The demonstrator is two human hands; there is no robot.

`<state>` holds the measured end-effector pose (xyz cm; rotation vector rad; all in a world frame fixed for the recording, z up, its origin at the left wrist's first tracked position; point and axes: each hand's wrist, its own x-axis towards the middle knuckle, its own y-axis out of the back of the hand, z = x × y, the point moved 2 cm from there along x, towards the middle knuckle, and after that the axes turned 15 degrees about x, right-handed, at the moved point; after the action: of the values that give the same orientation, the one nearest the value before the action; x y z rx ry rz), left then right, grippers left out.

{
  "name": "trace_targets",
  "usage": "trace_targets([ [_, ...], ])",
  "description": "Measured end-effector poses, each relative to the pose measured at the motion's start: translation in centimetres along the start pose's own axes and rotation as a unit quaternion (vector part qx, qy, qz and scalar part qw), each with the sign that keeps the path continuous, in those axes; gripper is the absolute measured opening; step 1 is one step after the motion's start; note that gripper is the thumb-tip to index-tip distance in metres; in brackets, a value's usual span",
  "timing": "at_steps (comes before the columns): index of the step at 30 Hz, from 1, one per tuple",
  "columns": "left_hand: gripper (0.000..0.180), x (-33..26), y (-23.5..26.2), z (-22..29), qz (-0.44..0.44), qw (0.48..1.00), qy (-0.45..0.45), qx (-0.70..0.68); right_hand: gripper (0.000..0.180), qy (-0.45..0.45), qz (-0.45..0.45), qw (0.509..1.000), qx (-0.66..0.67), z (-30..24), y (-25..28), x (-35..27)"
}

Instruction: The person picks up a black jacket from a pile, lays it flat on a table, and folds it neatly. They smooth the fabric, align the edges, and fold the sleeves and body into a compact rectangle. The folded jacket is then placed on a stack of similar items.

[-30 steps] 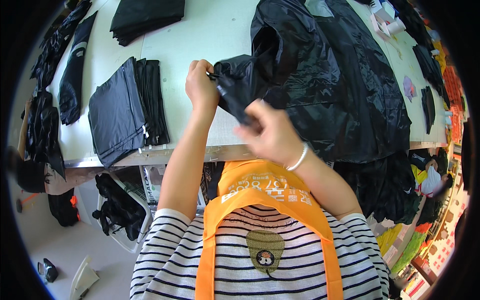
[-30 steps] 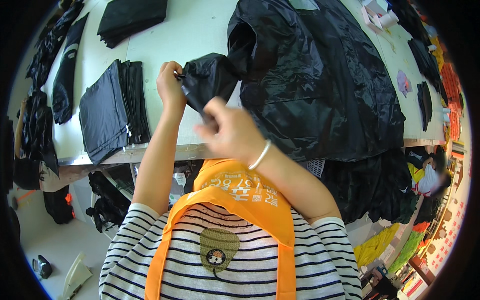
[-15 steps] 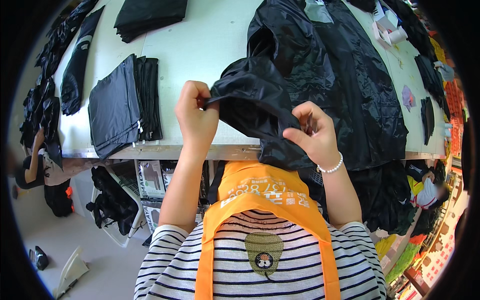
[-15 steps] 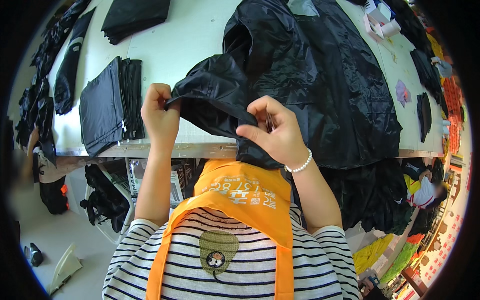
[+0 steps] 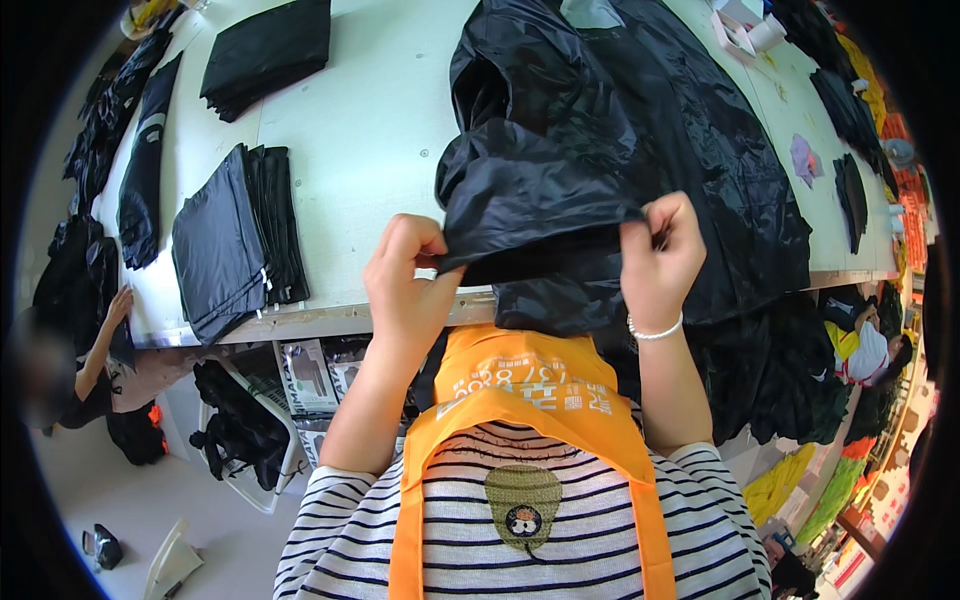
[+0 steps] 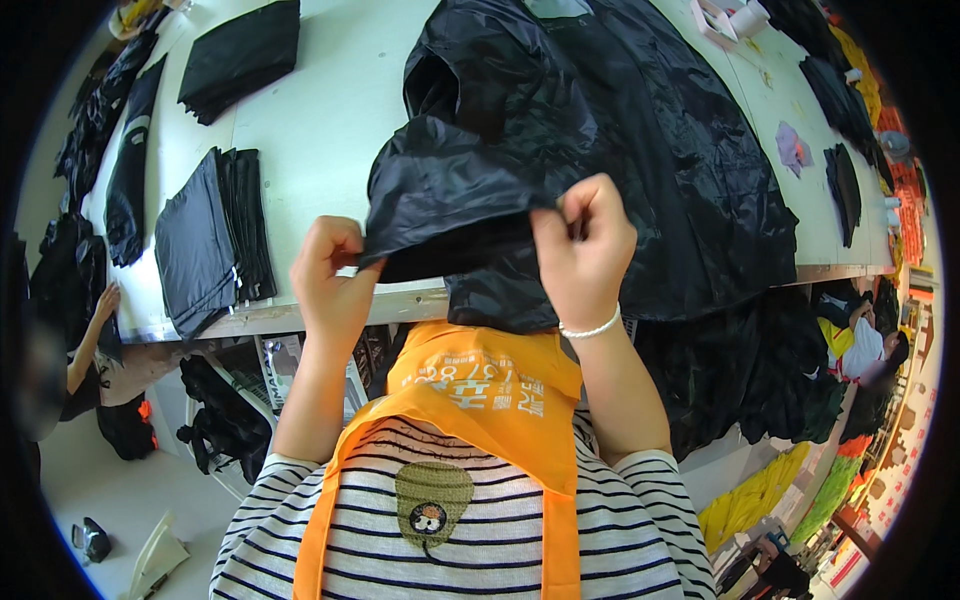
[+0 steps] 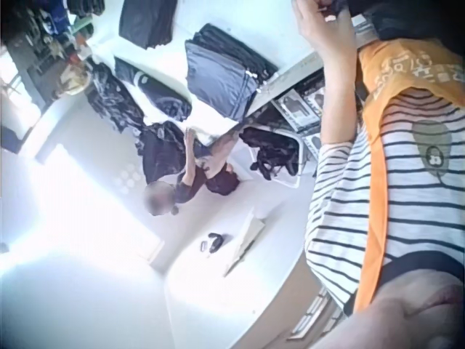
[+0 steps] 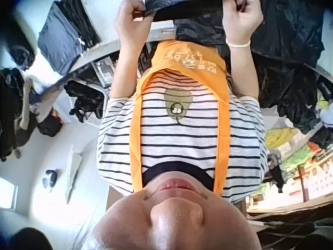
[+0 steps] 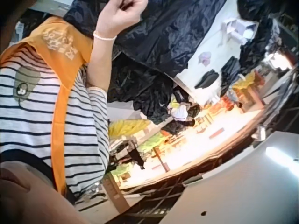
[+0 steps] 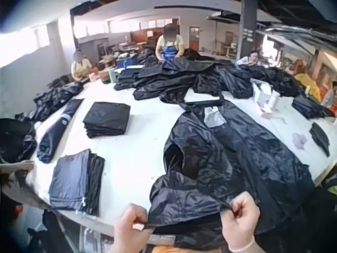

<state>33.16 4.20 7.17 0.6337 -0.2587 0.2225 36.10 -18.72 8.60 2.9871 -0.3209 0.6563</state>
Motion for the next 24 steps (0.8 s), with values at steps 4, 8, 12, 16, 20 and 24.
trace_targets([
  [4, 0.035, 0.0, -1.5, 0.6, -0.104, 0.962, 0.173, -0.182, 0.03, -0.181, 0.015, 0.966, 0.186, 0.4, -0.3, 0.5],
  [8, 0.048, 1.7, -0.6, 3.5, 0.039, 0.981, -0.092, 0.166, 0.028, -0.177, -0.066, 0.978, 0.086, -0.8, -0.4, -0.2],
  [12, 0.028, 3.4, -1.4, 3.3, -0.031, 0.977, -0.203, 0.061, 0.024, -0.252, -0.123, 0.952, 0.125, -1.5, -0.7, -0.6],
  [16, 0.01, 3.8, -1.3, 2.0, -0.114, 0.985, -0.064, -0.112, 0.023, -0.117, -0.118, 0.985, 0.039, -2.4, 0.2, 0.2],
  [20, 0.013, 3.7, -1.6, 2.1, -0.179, 0.959, 0.104, -0.193, 0.033, -0.118, -0.185, 0.975, 0.032, -3.2, -0.7, 1.0],
  [24, 0.015, 3.7, -2.0, 1.4, -0.219, 0.883, 0.238, -0.341, 0.016, -0.24, -0.16, 0.937, 0.199, -2.2, -0.6, 1.0],
])
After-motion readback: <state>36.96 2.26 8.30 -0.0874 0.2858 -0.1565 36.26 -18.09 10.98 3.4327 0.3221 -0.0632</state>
